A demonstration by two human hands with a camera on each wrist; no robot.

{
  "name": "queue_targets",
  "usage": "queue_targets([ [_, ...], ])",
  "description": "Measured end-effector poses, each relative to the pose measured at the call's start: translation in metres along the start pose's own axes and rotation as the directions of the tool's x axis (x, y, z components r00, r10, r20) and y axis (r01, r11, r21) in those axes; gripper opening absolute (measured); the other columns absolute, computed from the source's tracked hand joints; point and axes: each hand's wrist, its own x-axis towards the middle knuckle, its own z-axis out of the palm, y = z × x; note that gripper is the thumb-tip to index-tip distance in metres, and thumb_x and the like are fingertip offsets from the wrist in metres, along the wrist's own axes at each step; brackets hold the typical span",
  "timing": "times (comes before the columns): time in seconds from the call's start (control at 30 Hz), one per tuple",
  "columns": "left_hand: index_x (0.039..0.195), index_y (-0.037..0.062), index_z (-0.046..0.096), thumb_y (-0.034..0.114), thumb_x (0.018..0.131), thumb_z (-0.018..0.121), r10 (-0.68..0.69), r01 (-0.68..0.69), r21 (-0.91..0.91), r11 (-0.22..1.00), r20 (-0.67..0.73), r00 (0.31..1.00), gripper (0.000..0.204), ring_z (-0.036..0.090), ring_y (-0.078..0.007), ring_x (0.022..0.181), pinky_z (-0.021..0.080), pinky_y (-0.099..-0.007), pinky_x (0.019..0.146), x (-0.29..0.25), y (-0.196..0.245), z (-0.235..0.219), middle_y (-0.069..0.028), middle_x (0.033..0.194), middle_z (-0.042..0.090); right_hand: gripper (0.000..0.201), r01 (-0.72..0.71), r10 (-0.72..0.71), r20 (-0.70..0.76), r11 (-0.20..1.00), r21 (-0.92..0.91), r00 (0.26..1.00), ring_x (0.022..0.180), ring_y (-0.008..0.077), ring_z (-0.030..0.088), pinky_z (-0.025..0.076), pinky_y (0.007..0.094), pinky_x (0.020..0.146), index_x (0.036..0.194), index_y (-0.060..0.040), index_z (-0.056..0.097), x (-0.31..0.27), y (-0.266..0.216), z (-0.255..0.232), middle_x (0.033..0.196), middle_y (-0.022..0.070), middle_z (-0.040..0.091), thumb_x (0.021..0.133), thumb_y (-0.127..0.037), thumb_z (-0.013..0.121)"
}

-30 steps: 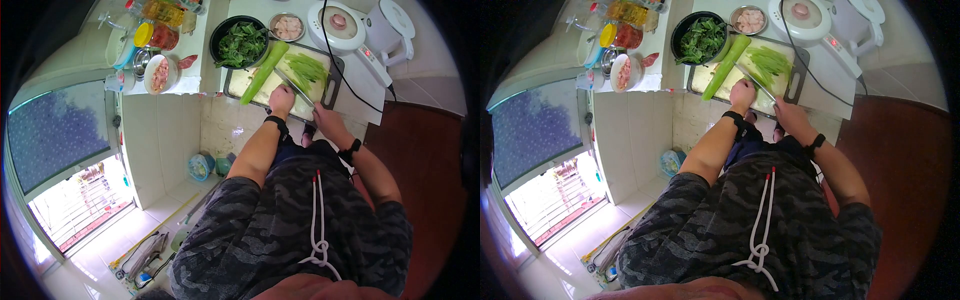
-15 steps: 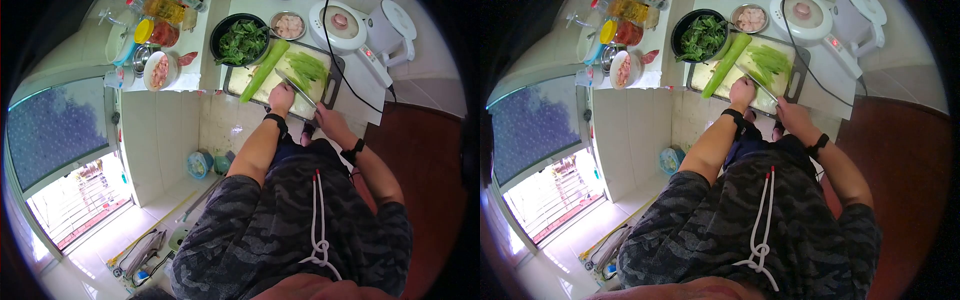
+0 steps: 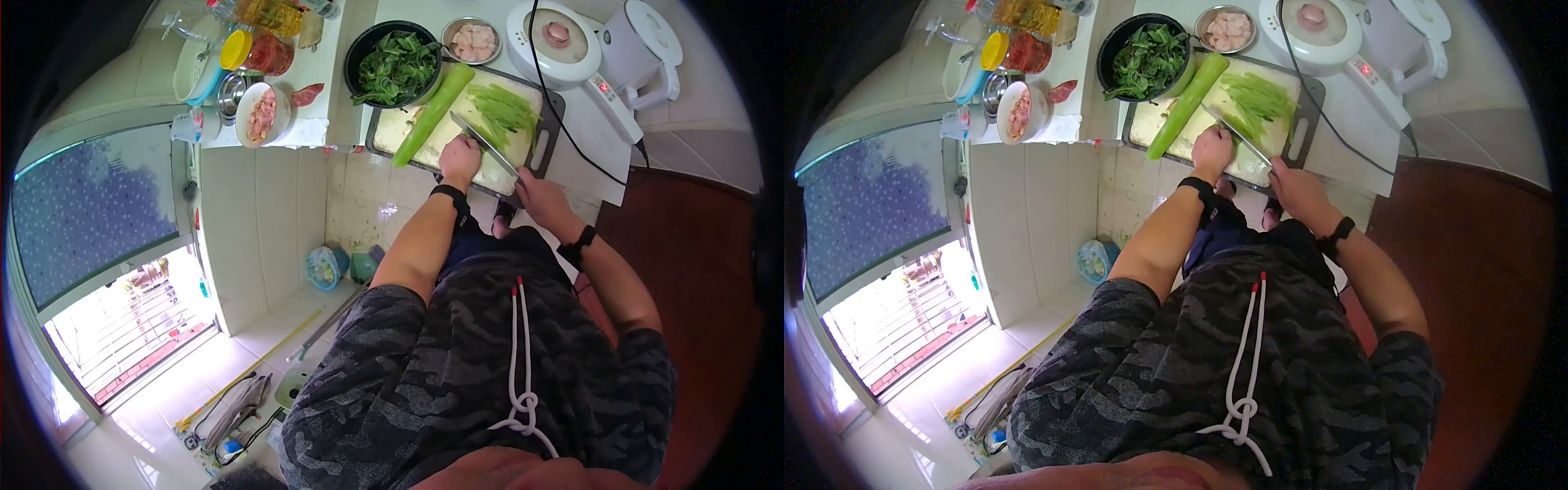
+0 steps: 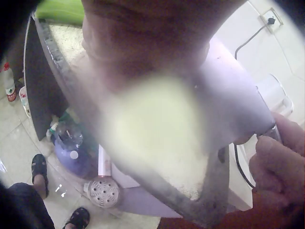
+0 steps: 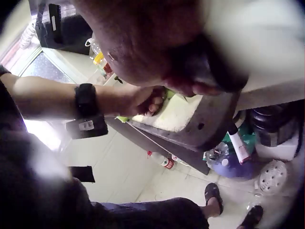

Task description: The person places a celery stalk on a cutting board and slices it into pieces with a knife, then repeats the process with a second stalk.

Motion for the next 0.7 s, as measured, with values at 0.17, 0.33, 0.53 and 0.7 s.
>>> queue_targets([
  [0.17,0.096,0.0035,0.069,0.032,0.09,0.047,0.002,-0.002,0.009,1.0,-0.01,1.0,0.036,0.065,-0.0408,0.093,0.051,-0.0491,0.085,-0.001,0.001,0.001,-0.0241,0.095,0.069,0.022,-0.01,0.009,-0.029,1.0,-0.027,1.0,0.074,0.0438,0.063,0.046,0.056,0.063,0.109,-0.008,0.044,0.011,-0.002,0.002,0.074,0.0219,0.063,0.096,-0.025,0.05],
  [0.33,0.097,0.0037,0.069,0.032,0.091,0.047,-0.005,0.005,0.001,1.0,0.004,1.0,0.036,0.065,-0.0407,0.094,0.051,-0.0488,0.085,-0.002,0.001,0.0,-0.0237,0.096,0.069,0.021,-0.01,0.01,-0.011,1.0,-0.011,1.0,0.074,0.0439,0.063,0.046,0.0564,0.063,0.108,-0.0074,0.044,-0.007,-0.005,-0.005,0.074,0.0218,0.063,0.096,-0.024,0.05],
  [0.53,0.097,0.0042,0.069,0.032,0.091,0.047,0.007,-0.007,0.005,1.0,0.0,1.0,0.036,0.065,-0.0404,0.095,0.051,-0.0483,0.086,0.0,-0.004,0.004,-0.0228,0.097,0.069,0.022,0.018,-0.018,-0.032,1.0,-0.007,0.999,0.072,0.0438,0.063,0.046,0.0565,0.063,0.108,-0.0059,0.045,0.005,-0.005,0.001,0.073,0.022,0.063,0.096,-0.023,0.05],
  [0.7,0.097,0.0048,0.069,0.032,0.092,0.047,-0.005,0.006,-0.08,0.997,0.012,1.0,0.035,0.065,-0.0399,0.096,0.051,-0.0482,0.086,0.0,-0.002,-0.002,-0.0223,0.097,0.069,0.027,-0.007,0.004,-0.108,1.0,-0.03,0.994,0.073,0.043,0.062,0.046,0.0548,0.062,0.117,-0.0082,0.047,0.015,0.007,0.016,0.072,0.0213,0.062,0.097,-0.026,0.051],
])
